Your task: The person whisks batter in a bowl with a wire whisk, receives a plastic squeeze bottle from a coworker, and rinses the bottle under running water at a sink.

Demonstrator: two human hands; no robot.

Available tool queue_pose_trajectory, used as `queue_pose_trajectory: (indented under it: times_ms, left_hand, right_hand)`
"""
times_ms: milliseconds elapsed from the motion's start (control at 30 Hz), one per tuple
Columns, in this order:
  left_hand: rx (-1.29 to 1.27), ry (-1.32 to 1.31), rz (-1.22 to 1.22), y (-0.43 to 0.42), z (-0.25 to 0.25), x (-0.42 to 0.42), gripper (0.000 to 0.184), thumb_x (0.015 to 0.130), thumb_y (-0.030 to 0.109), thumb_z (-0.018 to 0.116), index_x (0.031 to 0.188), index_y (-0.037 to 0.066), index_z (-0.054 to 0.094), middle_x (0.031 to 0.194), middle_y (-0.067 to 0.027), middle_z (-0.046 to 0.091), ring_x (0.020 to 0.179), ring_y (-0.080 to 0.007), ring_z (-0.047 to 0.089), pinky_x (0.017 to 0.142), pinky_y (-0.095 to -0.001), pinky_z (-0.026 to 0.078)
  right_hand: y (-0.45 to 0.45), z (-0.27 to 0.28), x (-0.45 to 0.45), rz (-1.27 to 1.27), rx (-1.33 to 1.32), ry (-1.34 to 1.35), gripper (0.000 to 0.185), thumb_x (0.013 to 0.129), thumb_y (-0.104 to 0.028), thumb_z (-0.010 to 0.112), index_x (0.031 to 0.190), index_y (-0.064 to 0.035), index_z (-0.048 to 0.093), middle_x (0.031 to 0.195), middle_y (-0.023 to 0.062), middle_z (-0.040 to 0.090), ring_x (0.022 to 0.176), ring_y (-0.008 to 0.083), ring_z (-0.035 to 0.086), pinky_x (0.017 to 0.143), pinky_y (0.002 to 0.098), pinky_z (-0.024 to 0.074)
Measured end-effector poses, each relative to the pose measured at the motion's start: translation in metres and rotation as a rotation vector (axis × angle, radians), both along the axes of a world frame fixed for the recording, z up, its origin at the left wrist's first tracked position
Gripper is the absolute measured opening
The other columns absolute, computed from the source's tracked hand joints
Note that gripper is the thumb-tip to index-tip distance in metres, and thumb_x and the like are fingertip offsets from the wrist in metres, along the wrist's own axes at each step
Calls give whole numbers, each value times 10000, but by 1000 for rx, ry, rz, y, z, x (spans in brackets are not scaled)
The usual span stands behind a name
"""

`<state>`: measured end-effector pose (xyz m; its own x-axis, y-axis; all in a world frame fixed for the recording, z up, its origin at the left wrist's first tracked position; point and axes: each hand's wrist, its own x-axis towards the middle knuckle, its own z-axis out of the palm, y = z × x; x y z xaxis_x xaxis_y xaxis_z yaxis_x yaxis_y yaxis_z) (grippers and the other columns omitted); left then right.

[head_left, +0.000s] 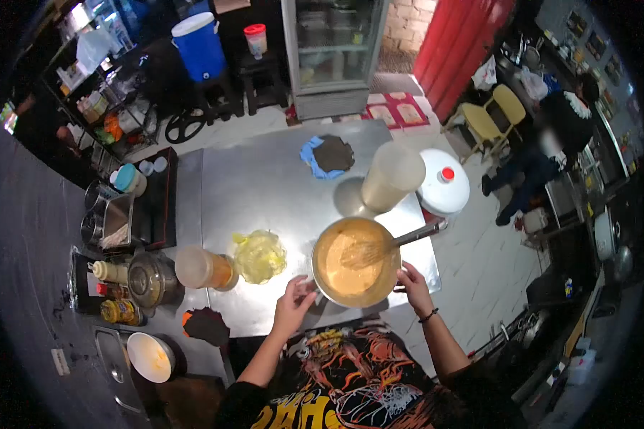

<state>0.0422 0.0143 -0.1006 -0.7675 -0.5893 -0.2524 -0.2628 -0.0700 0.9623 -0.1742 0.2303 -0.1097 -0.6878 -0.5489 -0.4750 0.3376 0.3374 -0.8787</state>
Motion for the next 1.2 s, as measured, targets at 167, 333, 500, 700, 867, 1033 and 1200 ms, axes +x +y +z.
queue_pose_trajectory:
  times_ms: [167, 333, 500, 700, 867, 1033, 1200]
  left_hand:
    - [-61, -69, 48, 8, -20, 11, 481, 808, 226, 642, 1211, 81, 423, 1058, -109, 602, 888, -169, 586, 725, -289, 466]
    - [-80, -87, 67, 18, 5, 10, 544, 784, 149, 664, 1246, 76, 386, 1033, -136, 606, 888, -194, 608, 747, -310, 493]
    - [-316, 56, 7, 19, 2, 8, 619, 690, 214, 743, 1218, 96, 443, 1333, -172, 339, 1169, -298, 429, 841, -359, 457]
    - [-588, 21, -62, 25, 6, -15, 417, 611, 243, 780, 974, 126, 612, 1364, -220, 268, 1217, -378, 361, 927, -432, 396]
    - [-647, 33, -50, 16, -1, -13, 269, 571, 200, 793, 769, 105, 637, 1316, -220, 364, 1144, -353, 461, 838, -394, 469]
    - [-616, 70, -87, 16, 1, -17, 249, 565, 172, 788, 751, 95, 640, 1337, -234, 343, 1080, -342, 522, 783, -360, 495]
    - [-680, 61, -95, 8, 5, -19, 237, 564, 155, 782, 736, 81, 635, 1338, -250, 338, 1054, -339, 543, 790, -359, 492]
  right_hand:
    - [-9, 9, -18, 49, -43, -48, 422, 873, -249, 549, 1240, -70, 444, 919, 59, 619, 757, 127, 584, 651, 259, 490]
    - [-4, 9, -13, 157, 53, 10, 442, 854, -251, 580, 1227, -68, 429, 1122, 110, 536, 826, 148, 580, 668, 265, 497]
    - [-27, 41, -33, -138, -250, 447, 584, 744, -117, 692, 1222, -23, 369, 1206, 120, 444, 1122, 210, 436, 922, 353, 385]
    - [-87, 67, -16, -429, -651, 174, 215, 858, -86, 527, 665, -60, 436, 569, 5, 450, 525, 96, 406, 611, 260, 431]
    - [-61, 63, 18, -204, -498, 430, 277, 815, -5, 533, 560, -24, 428, 523, 10, 464, 472, 77, 429, 443, 229, 386]
    - [-96, 52, -4, -333, -842, 542, 259, 799, 25, 473, 558, -40, 405, 493, 43, 435, 442, 107, 408, 434, 246, 353]
    - [-69, 33, 20, -407, -868, 32, 243, 756, 14, 488, 536, -37, 398, 489, 78, 458, 440, 185, 478, 446, 324, 427]
